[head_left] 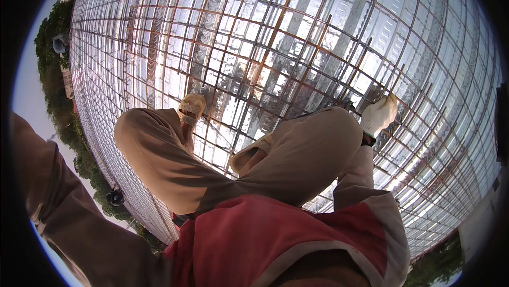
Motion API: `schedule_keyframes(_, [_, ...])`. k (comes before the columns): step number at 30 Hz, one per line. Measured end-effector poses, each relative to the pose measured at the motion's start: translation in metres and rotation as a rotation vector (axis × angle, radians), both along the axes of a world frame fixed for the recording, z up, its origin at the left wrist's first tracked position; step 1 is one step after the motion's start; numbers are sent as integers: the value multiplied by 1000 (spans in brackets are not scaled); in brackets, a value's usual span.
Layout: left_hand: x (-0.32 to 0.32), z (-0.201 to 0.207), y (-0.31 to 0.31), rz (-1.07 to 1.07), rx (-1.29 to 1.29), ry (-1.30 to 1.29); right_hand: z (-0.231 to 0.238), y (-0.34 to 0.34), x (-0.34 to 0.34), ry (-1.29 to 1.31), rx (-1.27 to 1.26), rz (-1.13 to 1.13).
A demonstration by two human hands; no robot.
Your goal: The person uses pliers to twist wire ties around intersecting rebar rods, securing a rebar grid on a construction site. The person repeatedly positions the pliers, twists the wire, and moves to the next intersection.
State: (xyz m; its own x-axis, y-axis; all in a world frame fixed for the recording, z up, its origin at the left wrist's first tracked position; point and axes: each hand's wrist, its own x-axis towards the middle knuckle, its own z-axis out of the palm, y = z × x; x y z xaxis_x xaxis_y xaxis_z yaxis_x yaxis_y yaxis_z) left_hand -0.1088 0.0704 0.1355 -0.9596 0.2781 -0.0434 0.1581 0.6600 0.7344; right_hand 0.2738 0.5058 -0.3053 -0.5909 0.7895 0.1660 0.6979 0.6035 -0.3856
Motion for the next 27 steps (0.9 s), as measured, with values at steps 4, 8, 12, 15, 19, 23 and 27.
schedule_keyframes(4, [-8, -18, -15, 61, -3, 2, -7, -1, 4, 2, -30, -24])
schedule_keyframes(8, [-14, -38, -39, 117, 4, -10, 2, -5, -4, 11, -38, 3])
schedule_keyframes(12, [-32, -71, -51, 130, 34, -30, -2, 2, -5, -4, 69, 6])
schedule_keyframes(15, [-43, -98, -64, 147, 68, -47, -5, -2, 1, 29, 52, -35])
schedule_keyframes(19, [-57, -124, -92, 178, 130, -44, -19, -1, -1, 88, 125, 23])
schedule_keyframes(23, [-71, -142, -97, 172, 220, -29, -21, 6, 7, 33, 146, 11])
schedule_keyframes(27, [-77, -139, -95, 142, 332, 19, -18, 0, 4, 31, 151, 31])
